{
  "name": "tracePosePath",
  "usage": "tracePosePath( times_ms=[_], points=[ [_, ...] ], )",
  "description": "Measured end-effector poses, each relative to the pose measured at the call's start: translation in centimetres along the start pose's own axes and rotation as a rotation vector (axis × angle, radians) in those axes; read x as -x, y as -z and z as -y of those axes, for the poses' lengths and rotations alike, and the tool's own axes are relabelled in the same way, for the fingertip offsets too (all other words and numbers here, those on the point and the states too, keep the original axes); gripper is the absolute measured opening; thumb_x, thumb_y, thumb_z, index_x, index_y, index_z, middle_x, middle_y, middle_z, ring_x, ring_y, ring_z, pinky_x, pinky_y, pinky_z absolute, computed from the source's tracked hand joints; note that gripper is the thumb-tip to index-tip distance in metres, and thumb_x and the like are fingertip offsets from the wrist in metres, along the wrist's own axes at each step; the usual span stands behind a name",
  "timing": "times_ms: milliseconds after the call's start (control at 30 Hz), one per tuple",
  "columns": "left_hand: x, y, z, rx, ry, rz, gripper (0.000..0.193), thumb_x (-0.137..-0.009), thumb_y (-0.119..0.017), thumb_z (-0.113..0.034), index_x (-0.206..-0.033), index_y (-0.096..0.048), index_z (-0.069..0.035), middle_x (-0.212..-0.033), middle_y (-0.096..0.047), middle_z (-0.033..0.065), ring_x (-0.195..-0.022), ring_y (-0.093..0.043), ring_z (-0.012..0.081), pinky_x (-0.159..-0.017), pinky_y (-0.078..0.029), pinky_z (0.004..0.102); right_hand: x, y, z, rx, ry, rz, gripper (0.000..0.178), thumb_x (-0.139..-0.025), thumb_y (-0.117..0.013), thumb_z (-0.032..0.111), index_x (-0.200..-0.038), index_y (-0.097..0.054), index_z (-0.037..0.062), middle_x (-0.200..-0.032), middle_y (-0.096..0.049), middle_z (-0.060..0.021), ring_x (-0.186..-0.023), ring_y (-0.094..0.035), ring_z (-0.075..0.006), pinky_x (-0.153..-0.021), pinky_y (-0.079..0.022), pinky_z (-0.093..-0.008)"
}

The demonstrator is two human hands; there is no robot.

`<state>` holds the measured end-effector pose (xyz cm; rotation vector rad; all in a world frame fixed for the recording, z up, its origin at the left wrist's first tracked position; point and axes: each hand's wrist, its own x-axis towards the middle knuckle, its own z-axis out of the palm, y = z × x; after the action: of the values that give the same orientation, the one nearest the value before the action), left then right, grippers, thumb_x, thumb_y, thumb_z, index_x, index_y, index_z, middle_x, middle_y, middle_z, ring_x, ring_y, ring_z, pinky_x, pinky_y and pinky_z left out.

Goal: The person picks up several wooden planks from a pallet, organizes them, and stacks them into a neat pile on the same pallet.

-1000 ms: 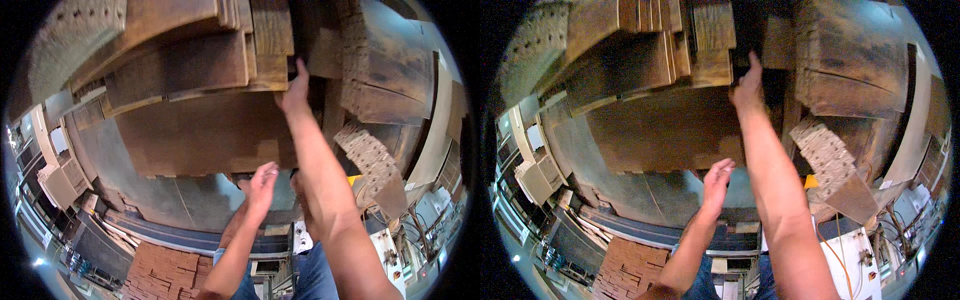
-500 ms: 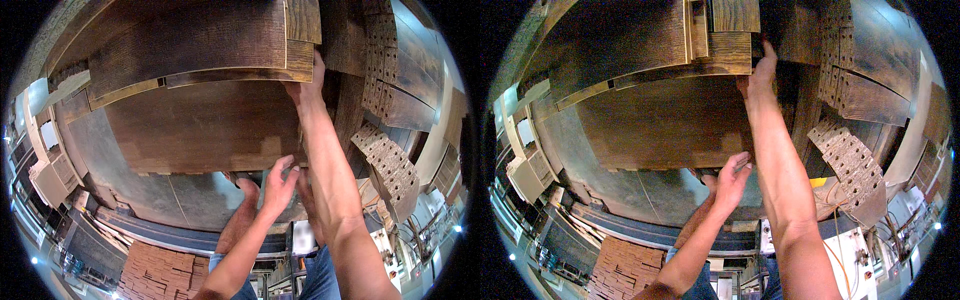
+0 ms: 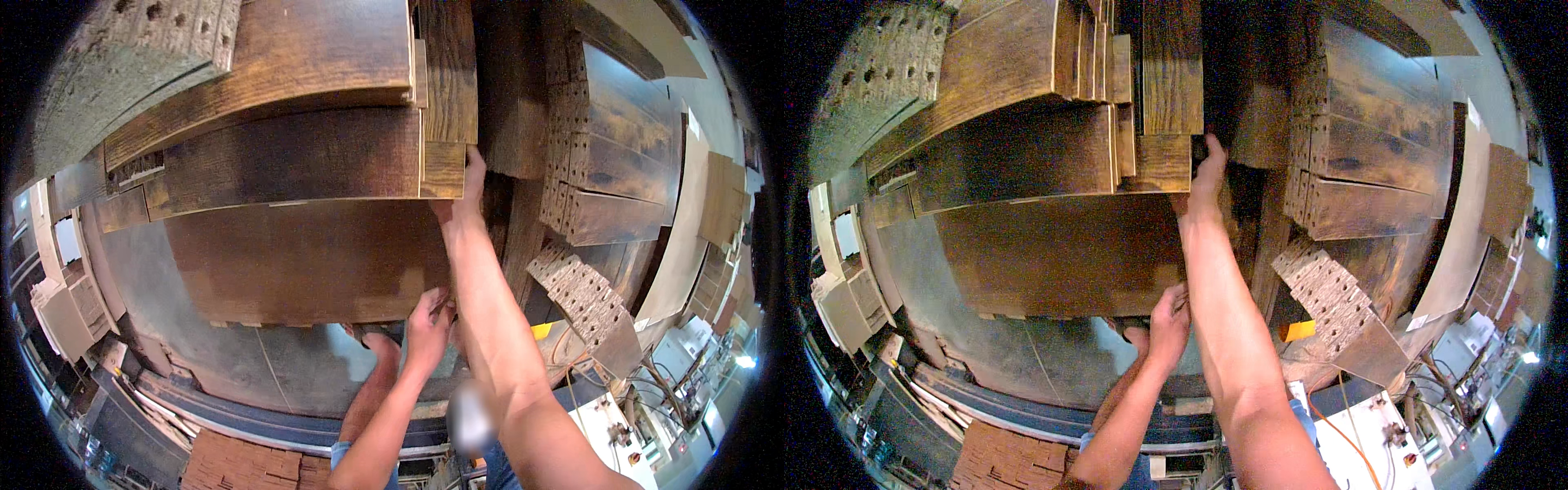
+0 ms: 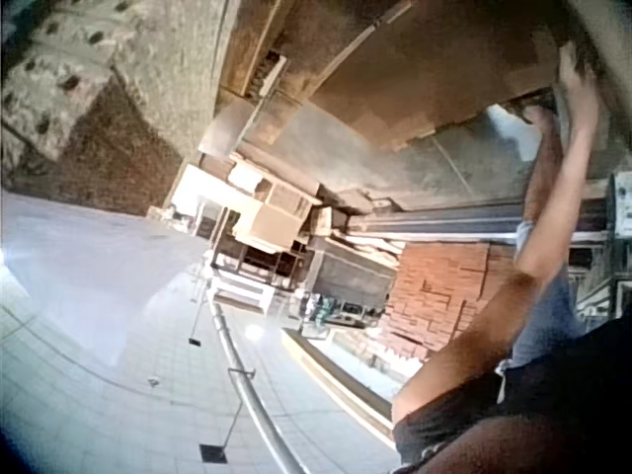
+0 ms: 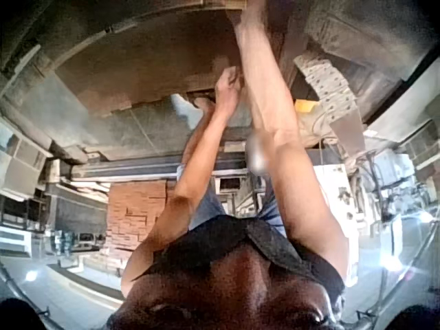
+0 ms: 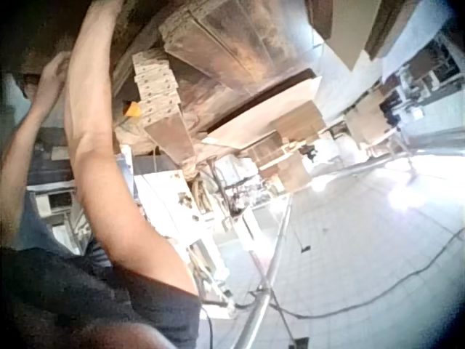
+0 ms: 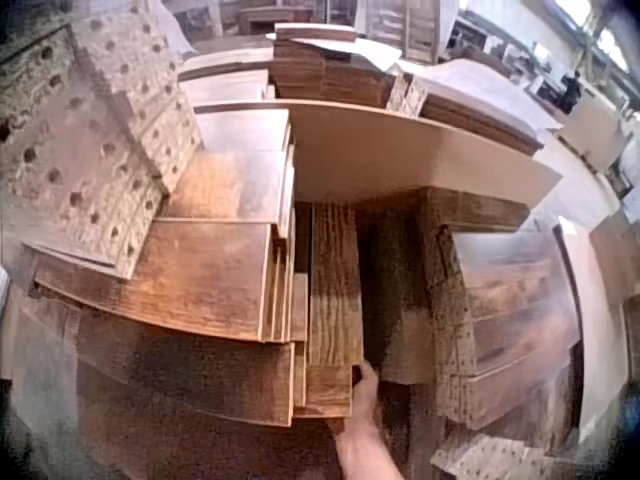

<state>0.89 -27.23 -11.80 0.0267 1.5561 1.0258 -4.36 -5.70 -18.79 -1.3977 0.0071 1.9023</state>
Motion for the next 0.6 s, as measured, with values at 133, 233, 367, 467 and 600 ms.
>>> tracePosePath(
  times_ms=[133, 233, 367, 467, 600],
  points=[
    [-0.5, 0.0, -0.7, 0.014, -0.014, -0.014, 0.036, -0.089, -0.055, -0.012, -0.121, -0.049, 0.002, -0.121, -0.055, 0.0178, -0.114, -0.052, 0.0249, -0.097, -0.04, 0.0351, -0.3, 0.1, 0.6, 0.019, 0.05, 0.055, 0.045, -0.086, -0.047, 0.042, -0.107, -0.055, 0.0033, -0.097, -0.06, -0.0106, -0.087, -0.06, -0.0258, -0.078, -0.05, -0.0396],
    [0.1, 0.7, -0.4, -0.031, 0.007, -0.059, 0.037, -0.088, -0.057, -0.017, -0.121, -0.05, 0.001, -0.121, -0.056, 0.0176, -0.115, -0.052, 0.0257, -0.096, -0.04, 0.0357, 2.1, -1.6, 2.0, 0.014, -0.126, -0.035, 0.045, -0.086, -0.046, 0.04, -0.11, -0.054, 0.0024, -0.105, -0.058, -0.0116, -0.094, -0.057, -0.0238, -0.082, -0.048, -0.0385],
    [-0.4, -0.6, 0.5, -0.026, -0.002, -0.073, 0.037, -0.088, -0.057, -0.016, -0.12, -0.051, 0.001, -0.12, -0.056, 0.0181, -0.114, -0.053, 0.0254, -0.094, -0.041, 0.0362, 1.4, -1.3, 2.1, -0.08, -0.067, 0.025, 0.047, -0.086, -0.048, 0.041, -0.112, -0.052, 0.0022, -0.109, -0.055, -0.0124, -0.098, -0.054, -0.0245, -0.084, -0.046, -0.0378],
    [-0.5, -1.3, 0.7, 0.0, -0.002, -0.099, 0.037, -0.087, -0.057, -0.016, -0.119, -0.051, 0.001, -0.12, -0.057, 0.0181, -0.113, -0.053, 0.0244, -0.094, -0.041, 0.0362, 1.2, -1.2, 1.8, -0.087, -0.039, 0.046, 0.047, -0.088, -0.047, 0.042, -0.114, -0.051, 0.0025, -0.112, -0.054, -0.0123, -0.098, -0.055, -0.0245, -0.086, -0.046, -0.0383],
    [-0.5, -1.8, 0.3, -0.047, 0.013, -0.111, 0.036, -0.087, -0.057, -0.015, -0.119, -0.052, 0.002, -0.119, -0.057, 0.0175, -0.112, -0.053, 0.0241, -0.093, -0.042, 0.0354, 0.5, -0.7, 1.2, -0.067, 0.009, 0.013, 0.047, -0.091, -0.042, 0.04, -0.117, -0.049, 0.002, -0.115, -0.054, -0.0122, -0.1, -0.055, -0.0247, -0.089, -0.045, -0.0378]
  ],
)
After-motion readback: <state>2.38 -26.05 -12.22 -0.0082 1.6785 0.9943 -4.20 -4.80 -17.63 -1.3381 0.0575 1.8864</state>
